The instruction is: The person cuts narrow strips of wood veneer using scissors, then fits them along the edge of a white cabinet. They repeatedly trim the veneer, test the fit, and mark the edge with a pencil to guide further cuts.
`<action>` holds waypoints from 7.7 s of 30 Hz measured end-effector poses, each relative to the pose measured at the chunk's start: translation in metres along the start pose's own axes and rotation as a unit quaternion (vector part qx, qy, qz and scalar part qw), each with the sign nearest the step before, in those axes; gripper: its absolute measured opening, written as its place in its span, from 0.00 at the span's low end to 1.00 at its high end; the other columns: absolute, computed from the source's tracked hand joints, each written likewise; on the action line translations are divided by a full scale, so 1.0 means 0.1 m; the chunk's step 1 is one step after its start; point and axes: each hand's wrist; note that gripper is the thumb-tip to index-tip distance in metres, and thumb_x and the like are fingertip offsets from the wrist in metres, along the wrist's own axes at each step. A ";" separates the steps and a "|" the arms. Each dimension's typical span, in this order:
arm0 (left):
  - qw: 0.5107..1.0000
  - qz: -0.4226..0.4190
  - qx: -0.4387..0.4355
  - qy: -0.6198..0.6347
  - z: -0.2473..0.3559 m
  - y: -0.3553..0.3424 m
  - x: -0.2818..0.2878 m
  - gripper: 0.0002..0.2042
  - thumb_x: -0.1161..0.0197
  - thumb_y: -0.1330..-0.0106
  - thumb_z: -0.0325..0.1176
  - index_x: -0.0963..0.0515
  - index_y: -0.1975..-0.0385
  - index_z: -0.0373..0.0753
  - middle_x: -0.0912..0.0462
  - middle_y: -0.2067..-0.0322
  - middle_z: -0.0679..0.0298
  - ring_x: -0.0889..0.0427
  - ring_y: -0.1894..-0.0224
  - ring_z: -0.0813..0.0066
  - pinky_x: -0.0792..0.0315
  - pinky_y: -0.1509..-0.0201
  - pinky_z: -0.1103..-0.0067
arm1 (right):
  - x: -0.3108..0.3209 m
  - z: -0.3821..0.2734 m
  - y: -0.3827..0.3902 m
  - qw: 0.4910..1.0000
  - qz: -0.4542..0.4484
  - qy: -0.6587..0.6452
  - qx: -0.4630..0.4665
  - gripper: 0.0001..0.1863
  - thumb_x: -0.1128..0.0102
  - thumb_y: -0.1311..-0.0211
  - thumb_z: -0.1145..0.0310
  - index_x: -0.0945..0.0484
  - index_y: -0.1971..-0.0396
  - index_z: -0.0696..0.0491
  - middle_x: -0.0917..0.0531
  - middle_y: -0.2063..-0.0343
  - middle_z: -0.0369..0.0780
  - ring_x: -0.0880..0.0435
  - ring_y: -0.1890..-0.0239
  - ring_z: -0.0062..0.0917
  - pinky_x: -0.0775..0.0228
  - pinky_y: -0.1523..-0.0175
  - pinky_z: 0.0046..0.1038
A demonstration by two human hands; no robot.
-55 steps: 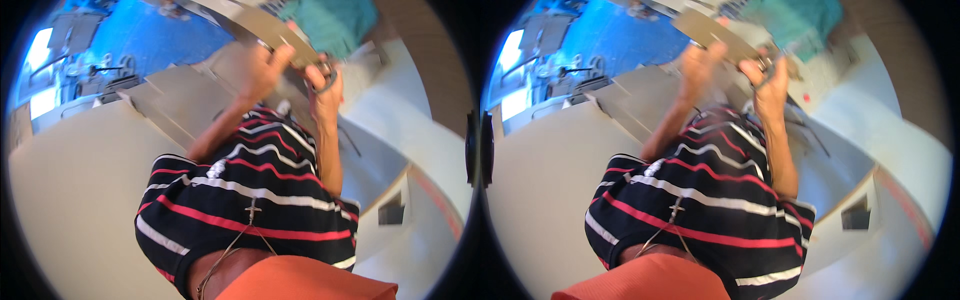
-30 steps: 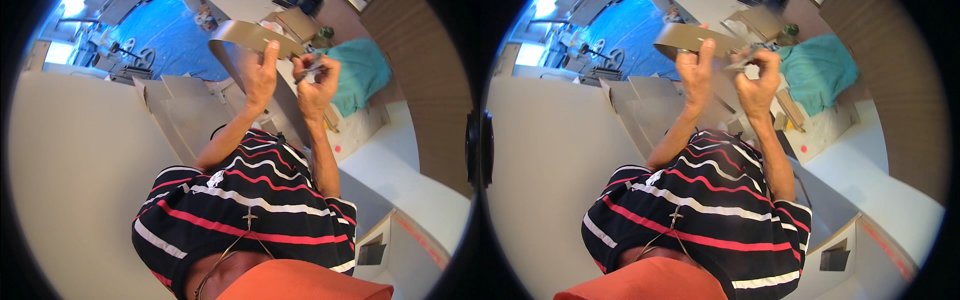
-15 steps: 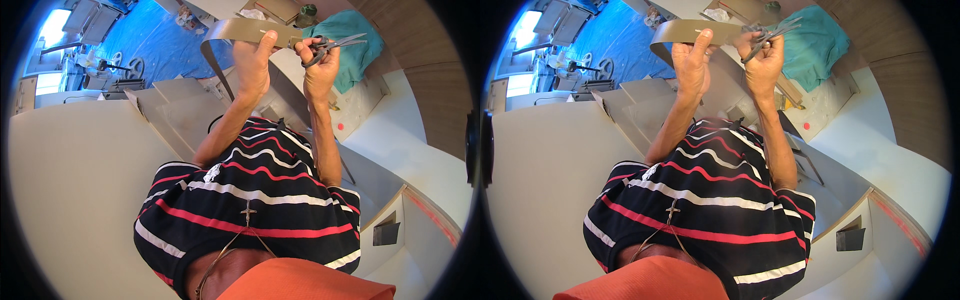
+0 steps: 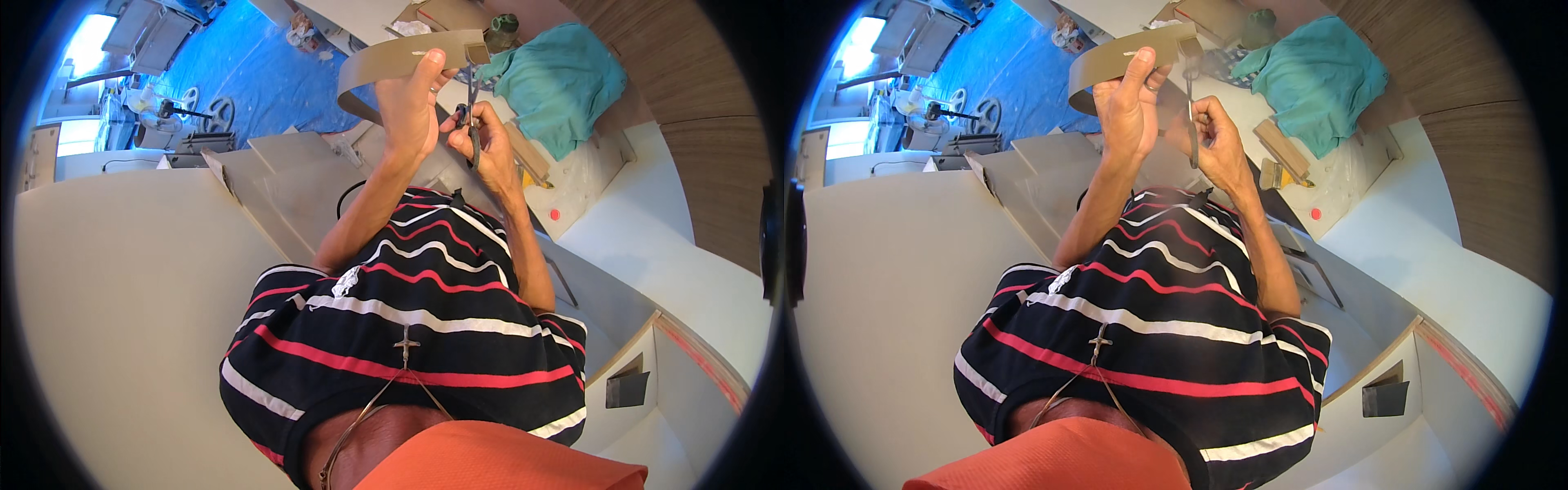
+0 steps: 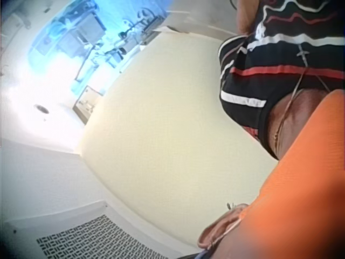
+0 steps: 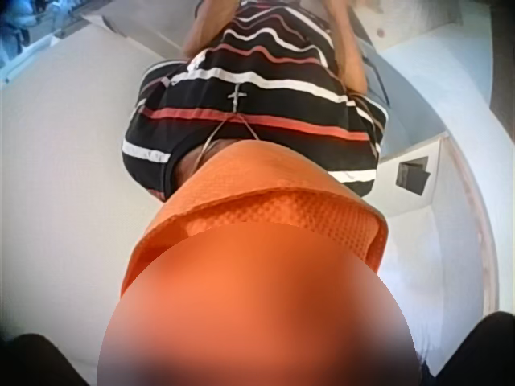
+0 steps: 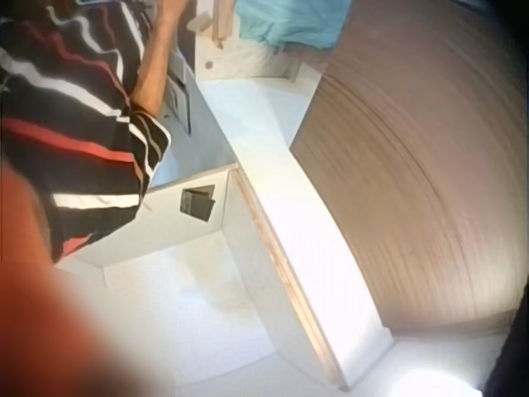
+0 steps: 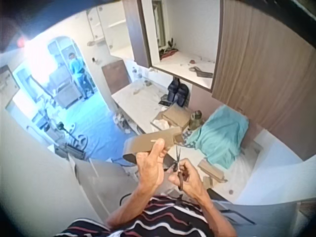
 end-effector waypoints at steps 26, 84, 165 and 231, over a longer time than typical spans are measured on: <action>0.925 -0.125 -0.090 -0.348 0.06 0.05 0.21 0.08 0.34 0.34 0.30 0.21 0.63 0.32 0.17 0.66 0.62 0.18 0.67 0.73 0.24 0.64 0.76 | -0.01 -0.17 -0.14 0.984 0.063 0.164 -0.020 0.26 0.27 0.42 0.54 0.24 0.51 0.56 0.21 0.63 0.33 0.25 0.63 0.19 0.32 0.55 0.24; 0.955 0.123 0.141 -0.230 -0.97 0.64 0.56 0.08 0.35 0.32 0.25 0.20 0.55 0.34 0.14 0.61 0.61 0.15 0.61 0.73 0.21 0.55 0.75 | 2.75 3.45 1.20 0.754 0.277 0.521 -0.289 0.33 0.22 0.56 0.39 0.24 0.66 0.52 0.16 0.72 0.44 0.15 0.67 0.43 0.24 0.60 0.43; 0.804 -0.314 0.496 0.092 -0.10 0.77 -0.83 0.13 0.42 0.29 0.30 0.29 0.50 0.32 0.21 0.60 0.58 0.22 0.64 0.71 0.28 0.59 0.74 | 0.72 -0.93 1.06 0.872 0.192 0.385 0.235 0.31 0.26 0.47 0.61 0.21 0.42 0.55 0.19 0.44 0.42 0.19 0.43 0.36 0.30 0.36 0.36; 0.759 -0.620 -0.189 0.064 -0.90 1.86 -4.58 0.27 0.32 0.44 0.24 0.28 0.41 0.36 0.31 0.39 0.53 0.28 0.40 0.52 0.27 0.39 0.62 | 1.47 -7.17 3.22 0.229 0.741 0.625 0.090 0.20 0.33 0.37 0.56 0.21 0.61 0.62 0.17 0.79 0.42 0.17 0.81 0.22 0.27 0.74 0.23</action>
Point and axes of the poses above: each hand's wrist, its own y-axis away from the middle knuckle, its own x-axis out of the back of the hand, z = x × y
